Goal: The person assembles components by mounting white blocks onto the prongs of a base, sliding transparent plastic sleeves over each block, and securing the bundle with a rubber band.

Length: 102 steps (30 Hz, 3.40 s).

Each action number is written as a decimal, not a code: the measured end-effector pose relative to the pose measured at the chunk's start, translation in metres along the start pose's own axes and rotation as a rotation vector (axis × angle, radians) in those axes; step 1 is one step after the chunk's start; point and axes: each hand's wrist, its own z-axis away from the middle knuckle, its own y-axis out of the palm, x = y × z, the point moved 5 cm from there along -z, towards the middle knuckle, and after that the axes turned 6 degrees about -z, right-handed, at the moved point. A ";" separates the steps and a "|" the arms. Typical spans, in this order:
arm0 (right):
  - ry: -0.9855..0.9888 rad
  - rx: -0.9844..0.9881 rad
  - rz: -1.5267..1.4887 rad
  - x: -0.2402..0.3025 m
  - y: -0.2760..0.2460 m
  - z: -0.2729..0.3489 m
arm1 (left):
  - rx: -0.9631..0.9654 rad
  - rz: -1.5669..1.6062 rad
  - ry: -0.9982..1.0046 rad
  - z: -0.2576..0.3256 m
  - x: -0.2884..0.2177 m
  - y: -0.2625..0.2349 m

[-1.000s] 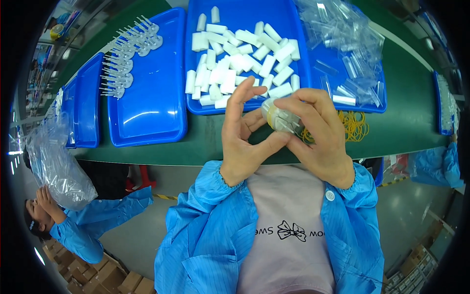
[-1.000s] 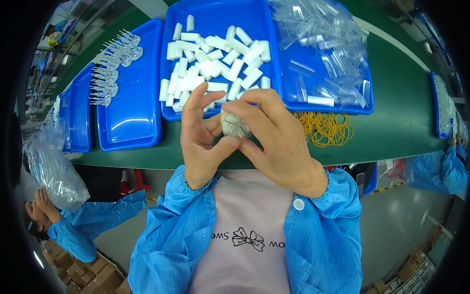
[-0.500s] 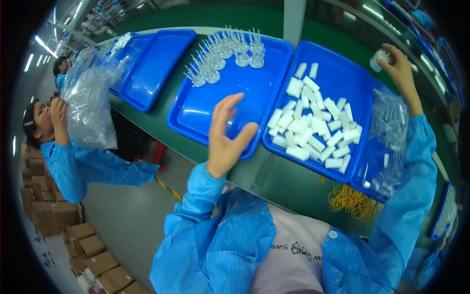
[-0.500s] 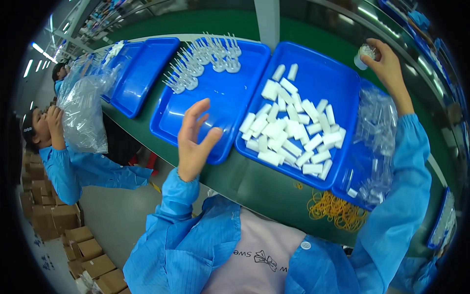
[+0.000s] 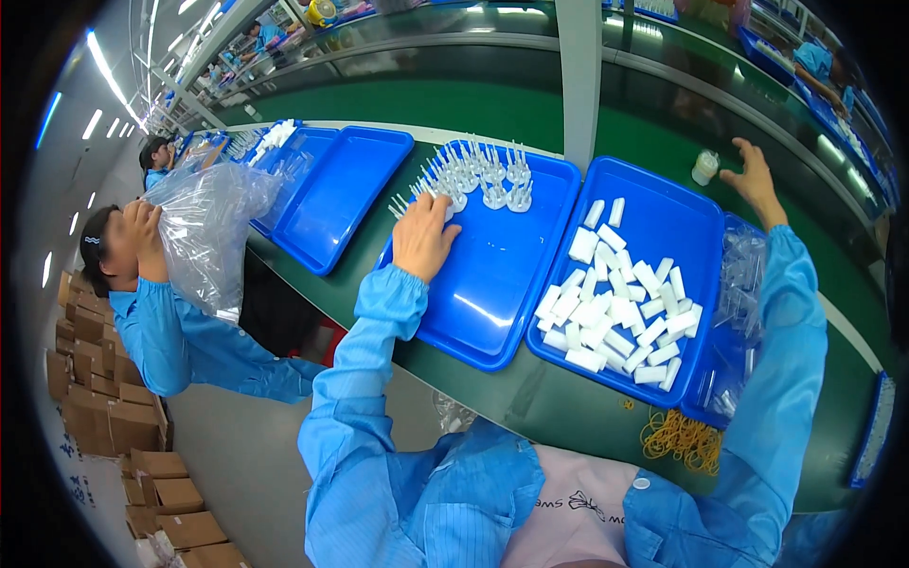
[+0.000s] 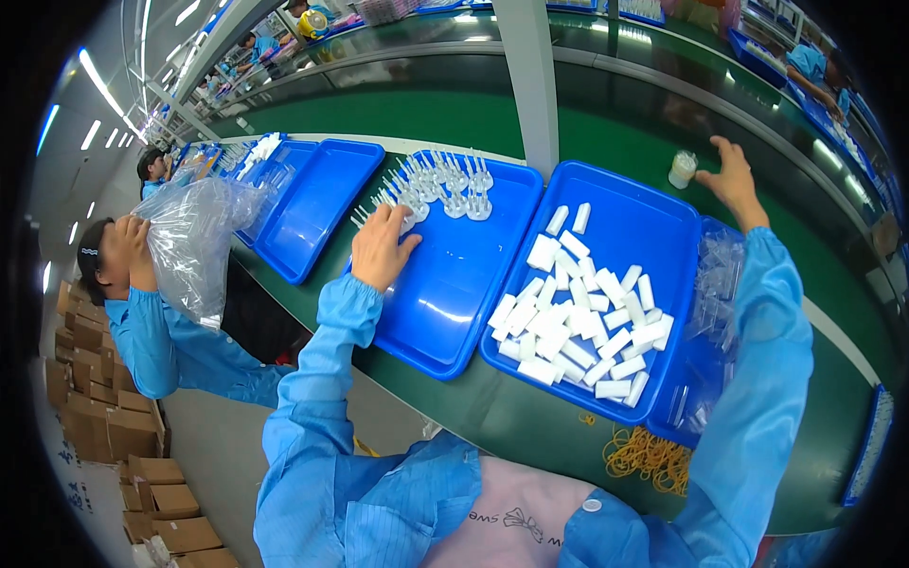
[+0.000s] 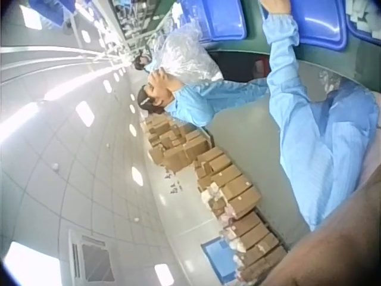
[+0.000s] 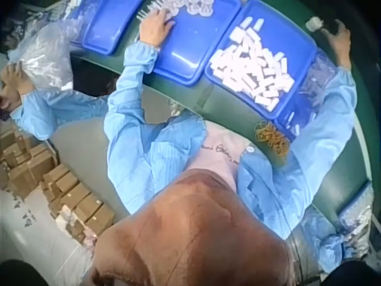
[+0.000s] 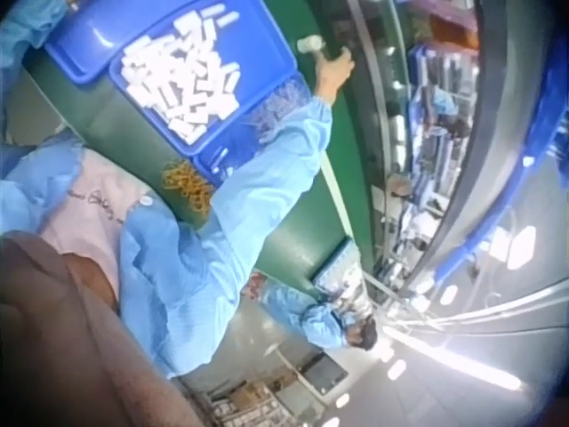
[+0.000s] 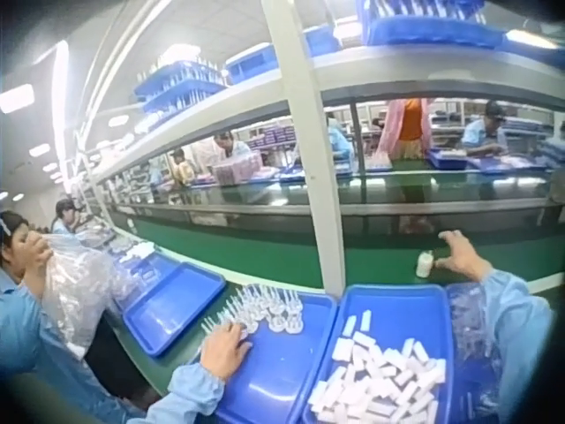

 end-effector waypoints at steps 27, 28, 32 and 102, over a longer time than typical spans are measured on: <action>-0.226 0.393 0.347 0.136 -0.017 0.217 | -0.029 1.037 -0.074 0.102 -0.126 -0.070; -0.226 0.394 0.344 0.137 -0.015 0.217 | -0.033 1.045 -0.081 0.104 -0.127 -0.067; -0.240 0.316 0.174 0.134 -0.017 0.224 | -0.004 1.116 -0.068 0.109 -0.138 -0.062; -0.347 0.102 -0.075 0.150 -0.018 0.223 | 0.516 1.676 -0.130 0.128 -0.215 -0.034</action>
